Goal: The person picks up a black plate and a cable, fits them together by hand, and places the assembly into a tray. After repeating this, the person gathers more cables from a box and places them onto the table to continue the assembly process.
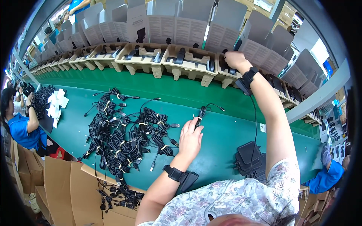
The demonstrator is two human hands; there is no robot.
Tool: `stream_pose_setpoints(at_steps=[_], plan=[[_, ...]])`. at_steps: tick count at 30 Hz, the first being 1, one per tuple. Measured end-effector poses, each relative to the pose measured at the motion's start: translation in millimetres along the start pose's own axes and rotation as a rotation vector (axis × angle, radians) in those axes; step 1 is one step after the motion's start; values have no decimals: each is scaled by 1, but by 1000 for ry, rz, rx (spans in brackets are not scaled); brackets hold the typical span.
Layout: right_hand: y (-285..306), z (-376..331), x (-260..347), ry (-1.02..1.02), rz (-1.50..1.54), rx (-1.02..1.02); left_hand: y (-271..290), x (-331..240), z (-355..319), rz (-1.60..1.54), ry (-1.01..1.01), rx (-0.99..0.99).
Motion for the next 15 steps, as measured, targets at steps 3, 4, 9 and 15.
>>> stream_pose_setpoints(at_steps=[3,4,9,15], plan=[[-3,12,-6,21,-10,96,2,-2,1,-16,33,-2],[-3,14,-7,29,-14,137,3,-2,2,-21,45,-6],[-45,20,12,-192,131,-146,4,-4,3,-23,32,-15],[-69,13,4,-306,146,-40,3,-5,0,-21,41,-29]])
Point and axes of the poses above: each hand's wrist, its own z-axis towards the middle knuckle, its own y-axis out of the back of the hand, x = y × z, the point moved 2 cm from there along z, towards the middle knuckle, and after that the axes turned 7 degrees about -y, right-handed, at the moved point
